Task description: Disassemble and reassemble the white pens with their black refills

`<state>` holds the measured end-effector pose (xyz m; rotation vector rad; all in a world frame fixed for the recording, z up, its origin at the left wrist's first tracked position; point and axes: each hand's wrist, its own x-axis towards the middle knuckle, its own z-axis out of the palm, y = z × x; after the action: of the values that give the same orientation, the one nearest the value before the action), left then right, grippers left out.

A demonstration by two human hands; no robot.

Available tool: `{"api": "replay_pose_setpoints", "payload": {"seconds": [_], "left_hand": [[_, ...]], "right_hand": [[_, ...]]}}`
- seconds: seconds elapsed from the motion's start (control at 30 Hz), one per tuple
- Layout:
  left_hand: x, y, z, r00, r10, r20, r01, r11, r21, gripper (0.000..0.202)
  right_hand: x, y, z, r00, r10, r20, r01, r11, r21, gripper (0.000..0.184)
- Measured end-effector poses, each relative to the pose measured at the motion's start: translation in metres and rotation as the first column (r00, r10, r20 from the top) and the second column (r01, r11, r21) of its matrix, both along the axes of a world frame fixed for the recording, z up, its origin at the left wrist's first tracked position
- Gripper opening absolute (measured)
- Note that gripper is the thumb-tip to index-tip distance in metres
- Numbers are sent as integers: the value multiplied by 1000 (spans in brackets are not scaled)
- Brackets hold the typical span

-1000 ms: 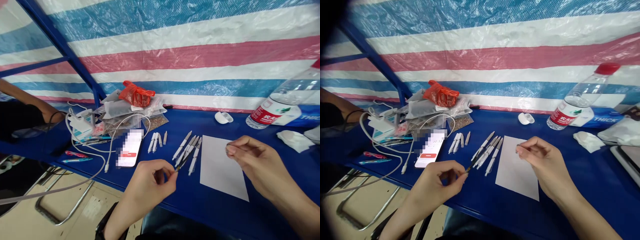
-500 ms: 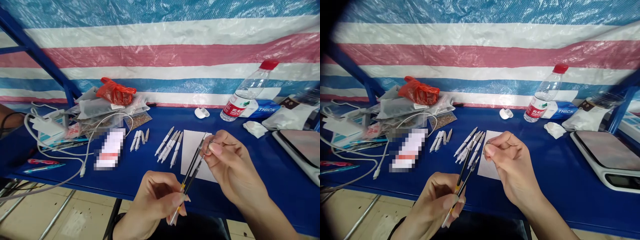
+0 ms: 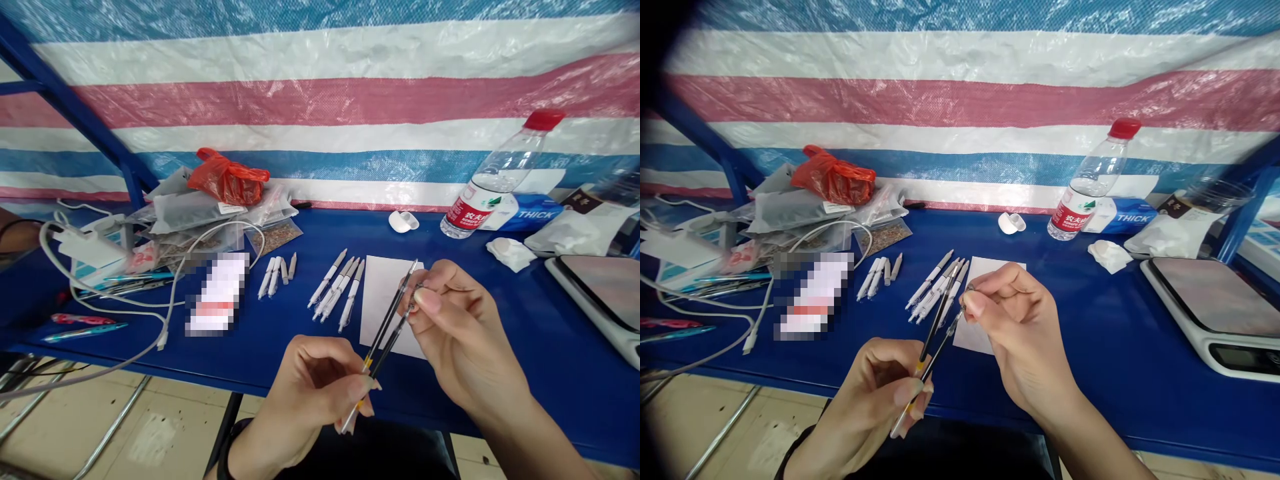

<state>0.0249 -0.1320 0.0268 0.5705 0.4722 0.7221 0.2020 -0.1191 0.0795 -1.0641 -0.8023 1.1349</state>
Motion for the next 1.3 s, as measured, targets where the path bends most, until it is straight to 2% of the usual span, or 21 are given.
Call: {"api": "replay_pose_setpoints", "payload": {"seconds": [0.27, 0.6, 0.8, 0.97, 1.17, 1.3], "left_hand": [[7, 2, -5, 993, 114, -9, -113, 992, 61, 14], [11, -2, -9, 980, 174, -100, -156, 973, 168, 13], [12, 1, -6, 963, 211, -167, -171, 959, 226, 16], [12, 3, -8, 952, 235, -194, -185, 951, 246, 15], [14, 4, -15, 952, 246, -182, -200, 950, 239, 11], [16, 2, -16, 954, 240, -177, -198, 953, 228, 10]], "right_hand": [[-8, -4, -8, 992, -122, 24, 121, 992, 25, 23], [-6, -7, -11, 962, -252, 101, 242, 965, 96, 19], [-6, -8, -13, 975, -180, 129, 170, 982, 84, 20], [-2, -10, -17, 985, -102, 136, 101, 995, 13, 16], [6, -13, -19, 990, -97, 103, 106, 990, -88, 21], [7, -15, -20, 995, -81, 65, 88, 990, -108, 19]]}}
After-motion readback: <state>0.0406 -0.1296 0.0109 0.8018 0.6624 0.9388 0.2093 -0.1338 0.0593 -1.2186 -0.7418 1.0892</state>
